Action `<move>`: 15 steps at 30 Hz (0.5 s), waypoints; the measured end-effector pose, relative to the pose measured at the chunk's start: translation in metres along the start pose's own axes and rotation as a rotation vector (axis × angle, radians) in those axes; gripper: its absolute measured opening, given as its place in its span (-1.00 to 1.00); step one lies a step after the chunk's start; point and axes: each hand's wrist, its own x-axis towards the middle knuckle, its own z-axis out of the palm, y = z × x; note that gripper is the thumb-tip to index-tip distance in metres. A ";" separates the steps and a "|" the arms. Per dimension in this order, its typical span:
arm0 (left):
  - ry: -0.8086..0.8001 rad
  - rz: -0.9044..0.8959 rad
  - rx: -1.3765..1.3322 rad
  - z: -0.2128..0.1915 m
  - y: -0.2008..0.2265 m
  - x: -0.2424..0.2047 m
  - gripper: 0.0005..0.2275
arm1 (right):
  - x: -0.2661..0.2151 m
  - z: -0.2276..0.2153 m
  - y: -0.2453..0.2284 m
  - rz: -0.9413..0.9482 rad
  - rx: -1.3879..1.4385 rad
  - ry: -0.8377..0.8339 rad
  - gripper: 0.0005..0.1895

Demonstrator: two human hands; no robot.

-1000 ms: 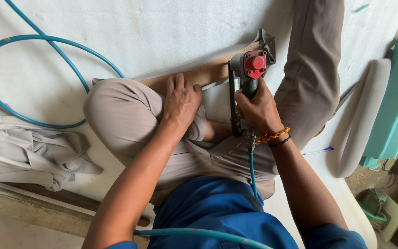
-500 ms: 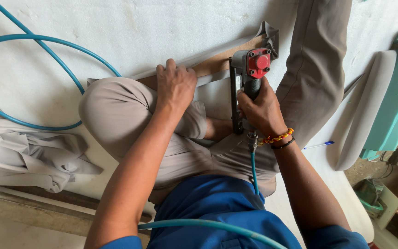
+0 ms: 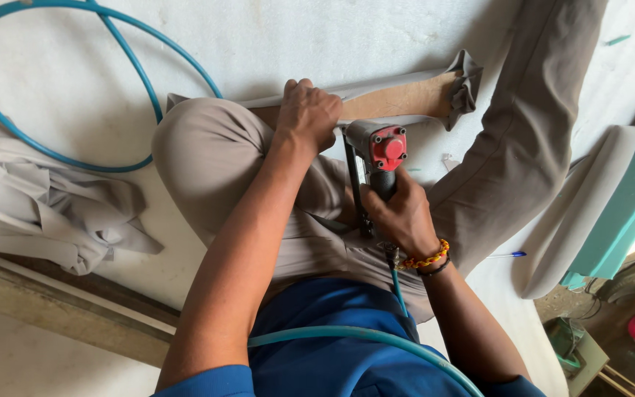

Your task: The person wraps gray fabric around cylindrical foam pieces and secures the fabric using a pneumatic staple gun. The person repeatedly pulls the fabric taut, staples it along the seam, and adjusts the position of the foam pipe while sitting on the floor.

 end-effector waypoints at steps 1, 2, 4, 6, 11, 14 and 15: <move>0.019 -0.007 -0.064 0.002 0.000 0.000 -0.95 | 0.000 0.004 0.001 0.024 -0.077 0.021 -0.64; 0.038 -0.010 -0.127 0.003 0.000 -0.001 -0.95 | 0.000 0.007 0.001 0.037 -0.072 0.006 -0.63; 0.053 -0.006 -0.101 0.001 0.000 -0.001 -0.95 | 0.001 0.011 0.002 0.059 -0.061 -0.019 -0.60; 0.055 0.002 -0.089 -0.003 -0.001 -0.001 -0.96 | 0.001 0.014 0.001 0.037 -0.091 -0.016 -0.58; 0.043 -0.006 -0.199 -0.002 0.002 -0.003 -0.92 | -0.002 0.016 0.005 -0.076 -0.055 0.038 -0.63; 0.054 -0.041 -0.176 -0.004 0.003 -0.004 -0.94 | 0.004 0.000 0.010 -0.027 0.010 0.096 -0.65; 0.136 -0.035 -0.180 -0.003 0.003 -0.007 -0.94 | 0.006 -0.008 0.011 -0.055 0.111 0.108 -0.65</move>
